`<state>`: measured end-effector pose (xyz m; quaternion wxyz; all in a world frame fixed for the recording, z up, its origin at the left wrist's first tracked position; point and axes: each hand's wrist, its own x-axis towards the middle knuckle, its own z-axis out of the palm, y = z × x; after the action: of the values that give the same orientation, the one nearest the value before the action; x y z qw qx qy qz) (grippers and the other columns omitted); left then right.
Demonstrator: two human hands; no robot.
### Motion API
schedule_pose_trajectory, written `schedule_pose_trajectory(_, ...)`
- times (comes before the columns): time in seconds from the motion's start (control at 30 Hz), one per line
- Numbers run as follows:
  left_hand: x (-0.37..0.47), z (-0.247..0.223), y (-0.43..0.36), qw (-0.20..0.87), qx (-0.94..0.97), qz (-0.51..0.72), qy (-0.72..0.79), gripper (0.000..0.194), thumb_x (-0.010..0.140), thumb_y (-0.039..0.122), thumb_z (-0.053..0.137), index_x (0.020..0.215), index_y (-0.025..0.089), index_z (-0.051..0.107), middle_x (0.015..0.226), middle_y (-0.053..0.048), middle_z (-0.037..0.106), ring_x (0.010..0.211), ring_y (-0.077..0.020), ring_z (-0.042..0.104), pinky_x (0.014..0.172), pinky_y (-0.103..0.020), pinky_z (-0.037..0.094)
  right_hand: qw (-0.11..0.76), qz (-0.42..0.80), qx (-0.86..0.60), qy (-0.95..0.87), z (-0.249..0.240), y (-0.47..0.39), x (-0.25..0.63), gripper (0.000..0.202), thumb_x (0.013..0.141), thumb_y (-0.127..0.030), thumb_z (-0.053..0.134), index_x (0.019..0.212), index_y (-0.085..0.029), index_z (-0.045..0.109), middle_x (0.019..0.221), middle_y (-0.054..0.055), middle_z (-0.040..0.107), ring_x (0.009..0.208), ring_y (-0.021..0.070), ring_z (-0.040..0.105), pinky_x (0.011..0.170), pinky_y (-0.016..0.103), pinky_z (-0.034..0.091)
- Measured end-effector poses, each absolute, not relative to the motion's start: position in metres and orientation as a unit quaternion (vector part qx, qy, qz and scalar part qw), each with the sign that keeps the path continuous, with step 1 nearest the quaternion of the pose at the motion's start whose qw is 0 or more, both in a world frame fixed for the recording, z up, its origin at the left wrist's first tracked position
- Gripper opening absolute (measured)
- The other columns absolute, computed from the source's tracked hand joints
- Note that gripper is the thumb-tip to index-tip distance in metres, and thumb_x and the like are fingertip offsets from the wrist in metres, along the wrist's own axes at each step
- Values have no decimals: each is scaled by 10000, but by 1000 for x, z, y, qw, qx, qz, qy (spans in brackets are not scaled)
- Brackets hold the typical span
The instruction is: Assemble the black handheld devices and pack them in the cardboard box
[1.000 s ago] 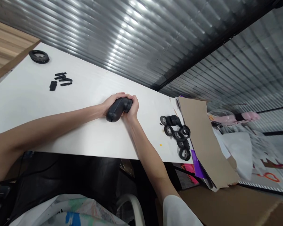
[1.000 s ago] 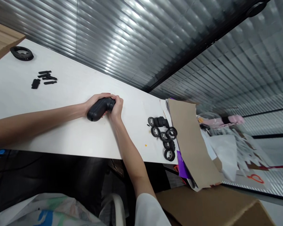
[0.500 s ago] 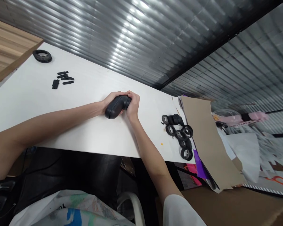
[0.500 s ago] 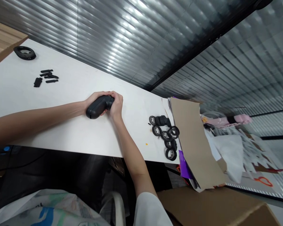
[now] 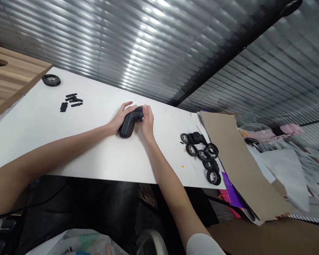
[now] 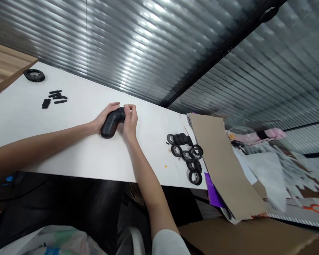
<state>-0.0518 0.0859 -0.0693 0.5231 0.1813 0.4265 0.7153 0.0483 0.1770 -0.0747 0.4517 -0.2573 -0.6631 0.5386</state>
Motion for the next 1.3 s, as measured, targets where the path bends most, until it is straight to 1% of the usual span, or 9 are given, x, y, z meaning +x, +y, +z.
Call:
schedule_pose_trajectory(0.13, -60, -71, 83, 523, 202, 724, 402, 419, 1014, 563, 767, 1206, 207, 658, 791, -21, 734, 569, -171, 679, 558, -265, 563, 342, 608, -251, -671, -72, 184, 53, 700, 791, -953, 719, 845, -263, 612, 535, -89, 539, 442, 118, 495, 420, 235, 378)
schedule_pose_trajectory(0.23, -62, -68, 81, 567, 192, 697, 395, 590, 1037, 752, 644, 958, 170, 692, 712, -57, 698, 546, -161, 652, 550, -261, 568, 323, 615, -220, -685, -71, 184, 56, 723, 794, -979, 697, 801, -260, 616, 439, -100, 495, 356, 95, 403, 370, 231, 286)
schedule_pose_trajectory(0.3, -60, -65, 80, 565, 187, 700, 395, 640, 1020, 808, 629, 951, 176, 693, 716, -54, 700, 559, -164, 661, 551, -263, 580, 329, 612, -211, -688, -69, 182, 57, 714, 801, -967, 706, 809, -257, 629, 426, -105, 491, 349, 85, 386, 369, 228, 263)
schedule_pose_trajectory(0.43, -57, -63, 78, 564, 204, 688, 408, 662, 968, 860, 661, 1036, 203, 691, 736, -37, 709, 590, -206, 710, 551, -302, 606, 341, 607, -215, -685, -65, 176, 57, 653, 775, -879, 818, 894, -256, 663, 471, -116, 538, 364, 75, 418, 397, 225, 287)
schedule_pose_trajectory(0.63, -60, -62, 76, 587, 203, 659, 424, 695, 1027, 835, 535, 807, 190, 665, 651, -74, 658, 481, -185, 629, 455, -296, 525, 351, 594, -198, -696, -65, 172, 54, 552, 843, -778, 827, 898, -260, 645, 557, -100, 601, 454, 85, 498, 477, 223, 366)
schedule_pose_trajectory(0.9, -62, -63, 77, 593, 208, 666, 402, 615, 1042, 762, 561, 949, 175, 724, 627, -47, 635, 458, -190, 606, 438, -308, 510, 339, 629, -169, -679, -65, 173, 56, 564, 783, -740, 907, 954, -279, 630, 672, -92, 633, 525, 115, 559, 528, 265, 451)
schedule_pose_trajectory(1.03, -63, -64, 80, 609, 204, 655, 399, 648, 1027, 797, 563, 866, 182, 690, 627, -56, 635, 445, -182, 597, 431, -308, 510, 337, 605, -158, -704, -67, 178, 61, 516, 810, -659, 923, 1022, -277, 649, 772, -81, 696, 620, 130, 648, 645, 280, 517)
schedule_pose_trajectory(1.17, -62, -63, 80, 612, 210, 654, 392, 689, 1008, 842, 569, 791, 192, 645, 631, -54, 629, 445, -174, 600, 430, -293, 511, 352, 603, -168, -696, -68, 180, 62, 542, 766, -636, 963, 1076, -275, 702, 813, -65, 702, 628, 133, 637, 666, 294, 518)
schedule_pose_trajectory(1.3, -61, -60, 78, 626, 189, 660, 369, 710, 1024, 860, 508, 950, 184, 711, 687, -73, 680, 506, -214, 665, 510, -327, 583, 366, 616, -167, -677, -68, 175, 59, 587, 776, -721, 920, 1139, -307, 716, 795, -60, 639, 591, 138, 563, 582, 299, 497)
